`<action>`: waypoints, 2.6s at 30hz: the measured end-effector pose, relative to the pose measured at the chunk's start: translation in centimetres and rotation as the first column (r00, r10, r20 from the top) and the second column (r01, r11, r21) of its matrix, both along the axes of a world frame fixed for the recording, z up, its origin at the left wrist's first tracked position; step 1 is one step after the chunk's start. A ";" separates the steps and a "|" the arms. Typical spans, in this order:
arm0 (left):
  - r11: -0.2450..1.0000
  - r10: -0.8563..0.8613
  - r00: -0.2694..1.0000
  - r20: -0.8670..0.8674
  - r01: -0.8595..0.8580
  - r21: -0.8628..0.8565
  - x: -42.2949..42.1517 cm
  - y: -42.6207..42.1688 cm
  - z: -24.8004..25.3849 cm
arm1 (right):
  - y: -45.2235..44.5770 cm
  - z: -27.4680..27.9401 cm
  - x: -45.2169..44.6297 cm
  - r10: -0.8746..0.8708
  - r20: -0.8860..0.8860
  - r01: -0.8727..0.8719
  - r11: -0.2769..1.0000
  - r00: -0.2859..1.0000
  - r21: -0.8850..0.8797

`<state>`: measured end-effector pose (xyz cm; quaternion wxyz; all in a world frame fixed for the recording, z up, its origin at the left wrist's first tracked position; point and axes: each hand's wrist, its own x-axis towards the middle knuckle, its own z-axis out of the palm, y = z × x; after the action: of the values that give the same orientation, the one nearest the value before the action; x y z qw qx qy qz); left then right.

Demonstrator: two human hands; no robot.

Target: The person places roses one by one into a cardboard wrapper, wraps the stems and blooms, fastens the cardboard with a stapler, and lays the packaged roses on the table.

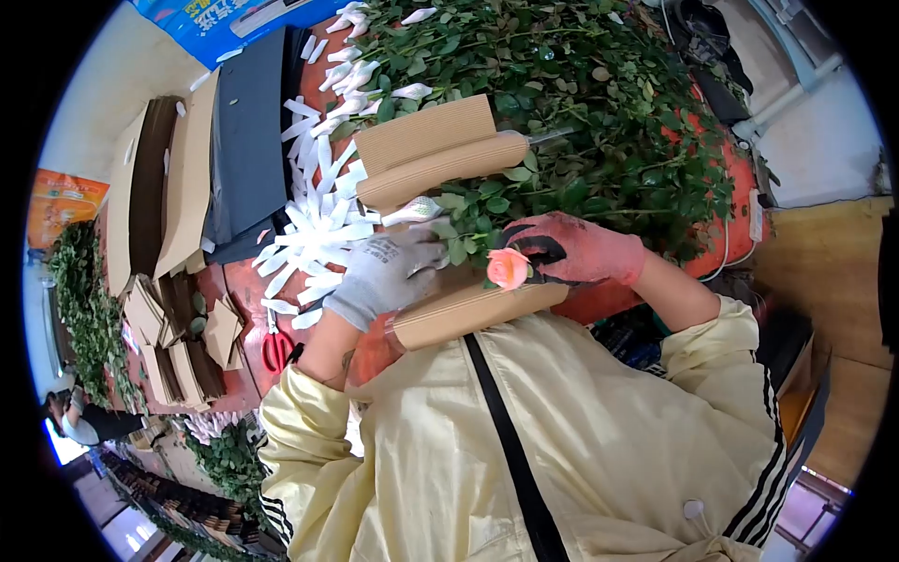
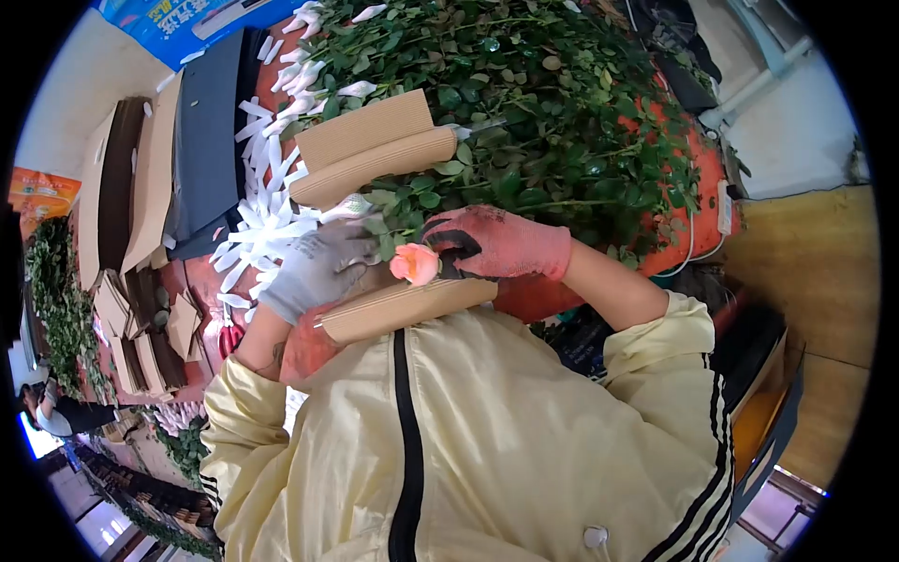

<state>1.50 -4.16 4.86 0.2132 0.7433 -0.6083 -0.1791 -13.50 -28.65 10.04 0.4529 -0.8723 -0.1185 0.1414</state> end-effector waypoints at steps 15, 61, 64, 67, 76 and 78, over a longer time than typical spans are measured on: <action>0.936 0.237 0.971 0.035 -0.218 -0.277 -4.3 -0.2 7.2 | 1.8 -1.4 1.0 0.038 0.055 -0.027 0.982 0.998 -0.188; 0.895 0.441 0.841 -0.314 -0.440 0.078 0.2 5.7 0.2 | 4.6 -4.3 6.8 0.264 -0.292 -0.369 0.834 0.919 -0.409; 0.870 0.488 0.805 -0.339 -0.480 0.112 0.1 5.8 -0.9 | 4.7 -5.6 6.4 0.289 -0.173 -0.336 0.771 0.941 -0.541; 0.856 0.513 0.827 -0.229 -0.513 0.064 -0.5 4.8 -1.2 | 4.7 -5.9 6.0 0.377 -0.073 -0.324 0.664 0.923 -0.673; 0.694 0.612 0.724 0.320 -0.685 0.223 0.4 12.5 -2.5 | 4.5 -6.3 5.6 0.384 -0.023 -0.326 0.749 0.923 -0.577; 0.770 0.587 0.796 0.146 -0.605 0.204 -0.1 12.6 -1.1 | 4.1 -8.3 4.8 0.407 0.116 -0.273 0.772 0.906 -0.575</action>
<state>1.41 8.42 3.75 0.1447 0.9238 -0.3225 -0.1470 -8.66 -24.57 1.72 0.1348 -0.9386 -0.2823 0.1455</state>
